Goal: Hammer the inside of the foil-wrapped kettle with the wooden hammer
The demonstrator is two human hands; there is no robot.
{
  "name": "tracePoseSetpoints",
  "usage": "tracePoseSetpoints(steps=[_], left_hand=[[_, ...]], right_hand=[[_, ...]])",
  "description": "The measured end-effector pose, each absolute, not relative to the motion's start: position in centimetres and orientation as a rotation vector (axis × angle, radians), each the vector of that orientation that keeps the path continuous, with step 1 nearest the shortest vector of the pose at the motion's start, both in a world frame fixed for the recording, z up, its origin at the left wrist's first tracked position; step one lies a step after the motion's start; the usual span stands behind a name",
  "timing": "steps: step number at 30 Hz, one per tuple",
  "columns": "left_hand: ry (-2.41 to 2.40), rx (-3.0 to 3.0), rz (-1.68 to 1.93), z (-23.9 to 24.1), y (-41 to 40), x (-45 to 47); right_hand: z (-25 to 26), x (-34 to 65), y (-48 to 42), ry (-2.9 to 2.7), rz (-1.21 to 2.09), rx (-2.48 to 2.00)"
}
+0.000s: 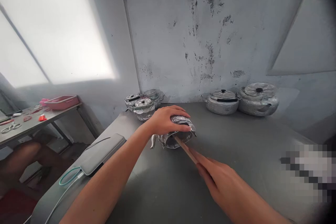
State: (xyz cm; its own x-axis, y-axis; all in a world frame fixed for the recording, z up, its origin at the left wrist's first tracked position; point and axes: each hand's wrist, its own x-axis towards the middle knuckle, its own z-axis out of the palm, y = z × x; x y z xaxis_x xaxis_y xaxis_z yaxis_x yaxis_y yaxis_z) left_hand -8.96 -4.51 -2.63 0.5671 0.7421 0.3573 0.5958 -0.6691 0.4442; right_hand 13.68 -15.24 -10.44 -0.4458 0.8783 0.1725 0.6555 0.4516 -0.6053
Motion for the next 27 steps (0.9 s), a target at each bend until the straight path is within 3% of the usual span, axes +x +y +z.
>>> tracePoseSetpoints(steps=[27], left_hand=[[1.058, 2.437, 0.829, -2.8, -3.2, -9.7]], right_hand=[[-8.8, 11.4, -13.9, -2.279, 0.617, -1.416]])
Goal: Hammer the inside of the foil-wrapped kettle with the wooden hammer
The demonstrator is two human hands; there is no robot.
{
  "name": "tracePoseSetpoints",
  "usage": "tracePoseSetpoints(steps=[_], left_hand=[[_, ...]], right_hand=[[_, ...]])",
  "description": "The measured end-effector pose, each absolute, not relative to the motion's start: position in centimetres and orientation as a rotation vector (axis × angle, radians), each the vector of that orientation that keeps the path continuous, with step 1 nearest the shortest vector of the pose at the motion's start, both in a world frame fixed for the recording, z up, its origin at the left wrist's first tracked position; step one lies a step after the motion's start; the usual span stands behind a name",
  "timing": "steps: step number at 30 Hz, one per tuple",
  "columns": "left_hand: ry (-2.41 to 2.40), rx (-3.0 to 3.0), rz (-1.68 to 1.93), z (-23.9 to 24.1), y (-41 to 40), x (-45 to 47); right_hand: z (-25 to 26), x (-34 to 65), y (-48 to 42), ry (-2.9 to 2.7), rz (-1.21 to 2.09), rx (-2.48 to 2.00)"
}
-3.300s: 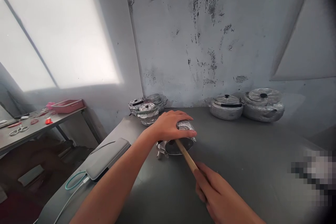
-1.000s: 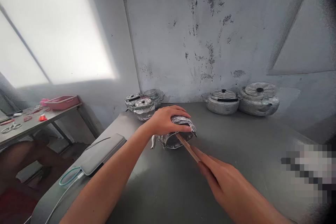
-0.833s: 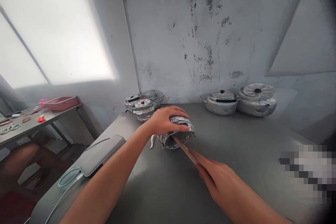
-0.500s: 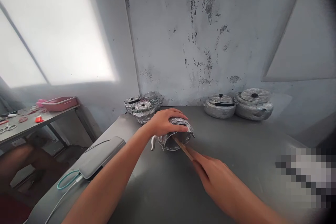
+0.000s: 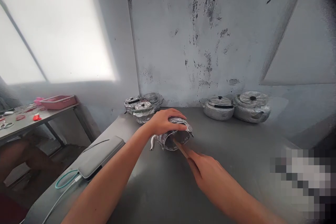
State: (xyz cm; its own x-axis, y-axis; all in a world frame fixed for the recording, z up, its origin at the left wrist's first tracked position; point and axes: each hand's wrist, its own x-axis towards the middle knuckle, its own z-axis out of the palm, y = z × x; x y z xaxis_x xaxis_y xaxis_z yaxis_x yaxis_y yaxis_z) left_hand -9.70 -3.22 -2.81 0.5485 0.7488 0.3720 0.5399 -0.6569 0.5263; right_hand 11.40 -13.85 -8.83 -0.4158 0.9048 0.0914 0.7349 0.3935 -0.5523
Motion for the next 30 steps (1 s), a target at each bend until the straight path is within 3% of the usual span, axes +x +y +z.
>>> tracePoseSetpoints(steps=[30], left_hand=[[1.098, 2.377, 0.803, -2.7, -3.5, -9.6]], right_hand=[[-9.6, 10.7, -15.0, -2.031, 0.821, -1.410]])
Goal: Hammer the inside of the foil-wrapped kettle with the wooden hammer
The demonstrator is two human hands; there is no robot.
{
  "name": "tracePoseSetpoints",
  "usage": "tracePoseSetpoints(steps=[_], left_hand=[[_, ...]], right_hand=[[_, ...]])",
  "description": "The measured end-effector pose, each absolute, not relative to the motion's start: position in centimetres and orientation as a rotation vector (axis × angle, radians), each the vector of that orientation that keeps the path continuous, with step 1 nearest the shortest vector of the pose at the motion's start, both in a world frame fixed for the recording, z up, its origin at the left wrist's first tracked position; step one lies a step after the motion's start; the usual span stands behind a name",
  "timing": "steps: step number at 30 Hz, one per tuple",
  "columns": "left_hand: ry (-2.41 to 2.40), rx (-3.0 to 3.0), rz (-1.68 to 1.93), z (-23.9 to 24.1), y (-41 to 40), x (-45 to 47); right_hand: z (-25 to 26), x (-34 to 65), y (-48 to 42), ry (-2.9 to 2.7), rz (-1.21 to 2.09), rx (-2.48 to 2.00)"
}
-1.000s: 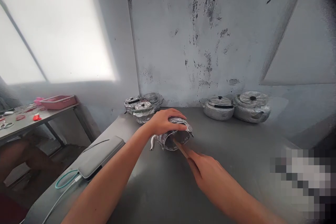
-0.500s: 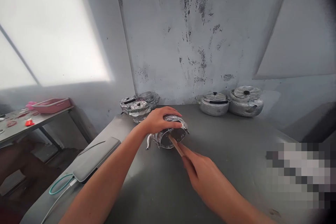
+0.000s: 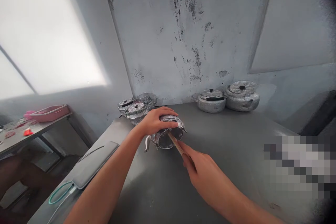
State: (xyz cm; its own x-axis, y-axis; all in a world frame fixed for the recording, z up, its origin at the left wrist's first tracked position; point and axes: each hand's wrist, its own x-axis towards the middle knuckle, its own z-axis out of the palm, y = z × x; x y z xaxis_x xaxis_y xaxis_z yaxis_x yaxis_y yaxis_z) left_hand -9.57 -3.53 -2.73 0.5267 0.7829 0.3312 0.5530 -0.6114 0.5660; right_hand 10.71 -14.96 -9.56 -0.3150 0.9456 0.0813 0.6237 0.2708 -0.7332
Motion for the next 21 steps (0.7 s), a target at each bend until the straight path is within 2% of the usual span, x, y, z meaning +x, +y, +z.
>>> tracePoseSetpoints(steps=[21], left_hand=[[1.089, 2.368, 0.811, -2.62, -3.65, -9.42]], right_hand=[[-9.71, 10.10, -15.28, -2.028, 0.878, -1.356]])
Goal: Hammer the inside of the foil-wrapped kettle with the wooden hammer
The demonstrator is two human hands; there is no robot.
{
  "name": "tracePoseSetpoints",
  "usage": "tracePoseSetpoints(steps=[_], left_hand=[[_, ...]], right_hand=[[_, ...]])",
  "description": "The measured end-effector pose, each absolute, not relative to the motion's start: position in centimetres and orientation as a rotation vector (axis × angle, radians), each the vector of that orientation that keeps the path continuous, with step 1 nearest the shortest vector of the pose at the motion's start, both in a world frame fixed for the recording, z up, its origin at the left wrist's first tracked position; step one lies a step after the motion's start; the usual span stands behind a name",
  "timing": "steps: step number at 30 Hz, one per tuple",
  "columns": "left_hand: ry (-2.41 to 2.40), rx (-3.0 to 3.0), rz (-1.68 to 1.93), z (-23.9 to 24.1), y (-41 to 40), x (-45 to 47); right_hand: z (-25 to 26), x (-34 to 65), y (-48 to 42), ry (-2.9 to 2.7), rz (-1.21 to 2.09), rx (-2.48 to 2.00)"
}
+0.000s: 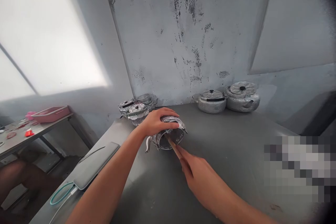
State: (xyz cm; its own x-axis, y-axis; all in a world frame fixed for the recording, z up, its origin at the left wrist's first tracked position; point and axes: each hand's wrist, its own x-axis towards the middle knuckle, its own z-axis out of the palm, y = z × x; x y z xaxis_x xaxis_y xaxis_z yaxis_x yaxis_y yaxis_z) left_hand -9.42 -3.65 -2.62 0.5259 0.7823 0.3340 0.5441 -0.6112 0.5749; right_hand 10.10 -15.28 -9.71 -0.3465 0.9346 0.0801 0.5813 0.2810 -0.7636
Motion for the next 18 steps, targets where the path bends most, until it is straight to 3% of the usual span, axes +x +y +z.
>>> tracePoseSetpoints(steps=[18], left_hand=[[1.065, 2.384, 0.813, -2.64, -3.63, -9.44]], right_hand=[[-9.56, 10.13, -15.26, -2.017, 0.887, -1.383]])
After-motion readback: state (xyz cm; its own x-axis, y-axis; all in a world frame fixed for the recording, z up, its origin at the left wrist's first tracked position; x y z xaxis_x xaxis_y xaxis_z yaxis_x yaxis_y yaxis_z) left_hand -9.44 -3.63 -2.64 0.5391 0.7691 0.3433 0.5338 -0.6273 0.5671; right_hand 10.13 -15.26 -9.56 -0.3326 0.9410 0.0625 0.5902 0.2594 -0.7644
